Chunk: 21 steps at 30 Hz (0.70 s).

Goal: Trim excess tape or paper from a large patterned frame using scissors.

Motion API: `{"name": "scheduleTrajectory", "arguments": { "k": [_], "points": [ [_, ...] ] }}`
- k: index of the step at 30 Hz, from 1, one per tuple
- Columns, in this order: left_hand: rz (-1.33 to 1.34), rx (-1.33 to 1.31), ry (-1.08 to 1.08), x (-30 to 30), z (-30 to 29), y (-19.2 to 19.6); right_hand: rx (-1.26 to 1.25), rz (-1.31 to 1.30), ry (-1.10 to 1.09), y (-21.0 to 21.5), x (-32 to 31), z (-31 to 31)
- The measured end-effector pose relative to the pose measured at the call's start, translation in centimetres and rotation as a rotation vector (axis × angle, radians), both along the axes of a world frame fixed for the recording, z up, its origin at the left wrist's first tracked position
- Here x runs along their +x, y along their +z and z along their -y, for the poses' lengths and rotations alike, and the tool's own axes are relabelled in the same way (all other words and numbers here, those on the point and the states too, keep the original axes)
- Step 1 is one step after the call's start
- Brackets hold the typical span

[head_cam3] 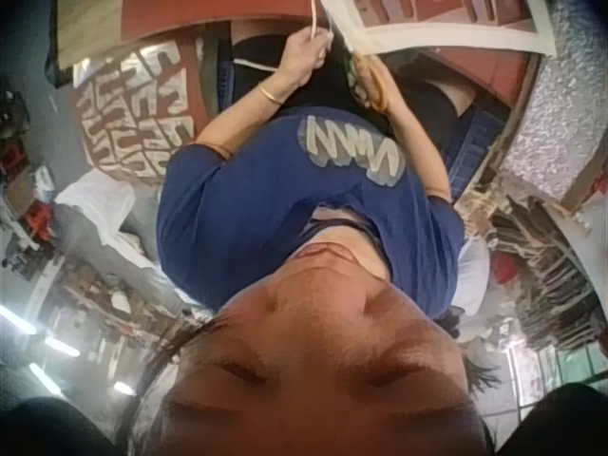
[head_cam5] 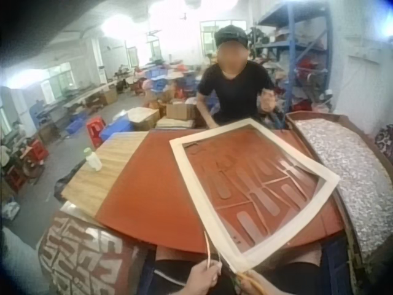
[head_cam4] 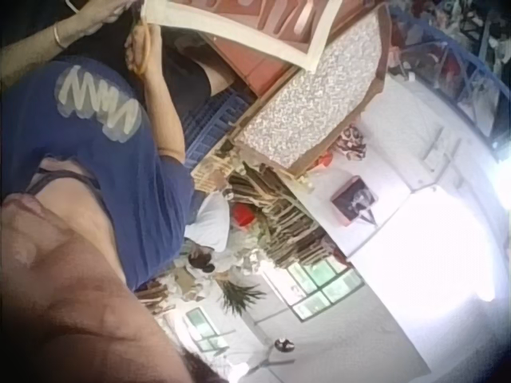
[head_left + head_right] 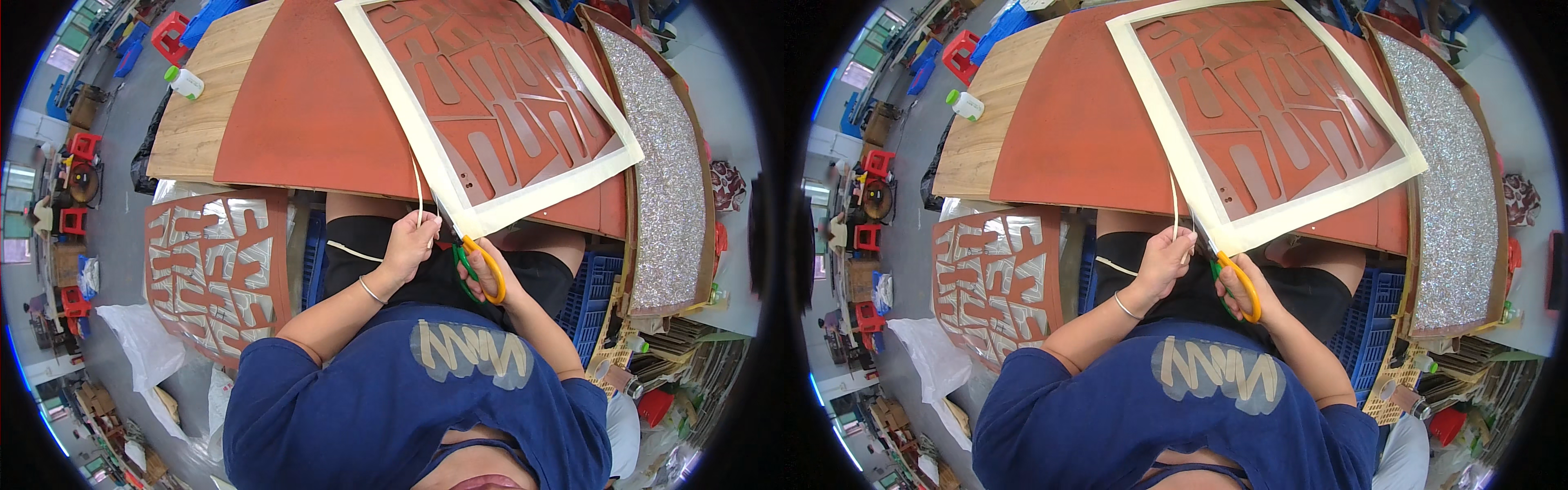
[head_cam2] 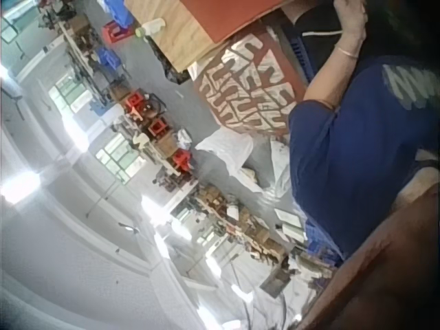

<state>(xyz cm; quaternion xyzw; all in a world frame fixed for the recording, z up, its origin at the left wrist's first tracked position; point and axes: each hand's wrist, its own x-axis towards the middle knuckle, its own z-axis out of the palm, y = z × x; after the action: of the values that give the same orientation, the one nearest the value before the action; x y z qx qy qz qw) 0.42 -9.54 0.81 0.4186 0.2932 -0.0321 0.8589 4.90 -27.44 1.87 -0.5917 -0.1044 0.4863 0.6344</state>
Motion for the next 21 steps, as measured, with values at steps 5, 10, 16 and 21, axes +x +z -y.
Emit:
{"name": "scheduleTrajectory", "arguments": {
  "k": [5,10,16,21],
  "points": [
    [0.019,0.007,0.114,-0.1,-0.7,-0.9,-0.036,-0.016,0.082,0.8,0.2,0.9],
    [0.141,0.054,0.169,-0.5,-1.8,-0.4,-0.104,0.004,0.357,3.6,1.1,4.1],
    [0.277,0.181,0.300,-1.0,-2.2,0.3,-0.238,-0.115,0.320,5.3,2.2,2.3],
    [0.321,0.158,0.327,-0.9,-2.5,0.9,-0.253,-0.159,0.243,6.8,2.1,0.2]
  ]
}}
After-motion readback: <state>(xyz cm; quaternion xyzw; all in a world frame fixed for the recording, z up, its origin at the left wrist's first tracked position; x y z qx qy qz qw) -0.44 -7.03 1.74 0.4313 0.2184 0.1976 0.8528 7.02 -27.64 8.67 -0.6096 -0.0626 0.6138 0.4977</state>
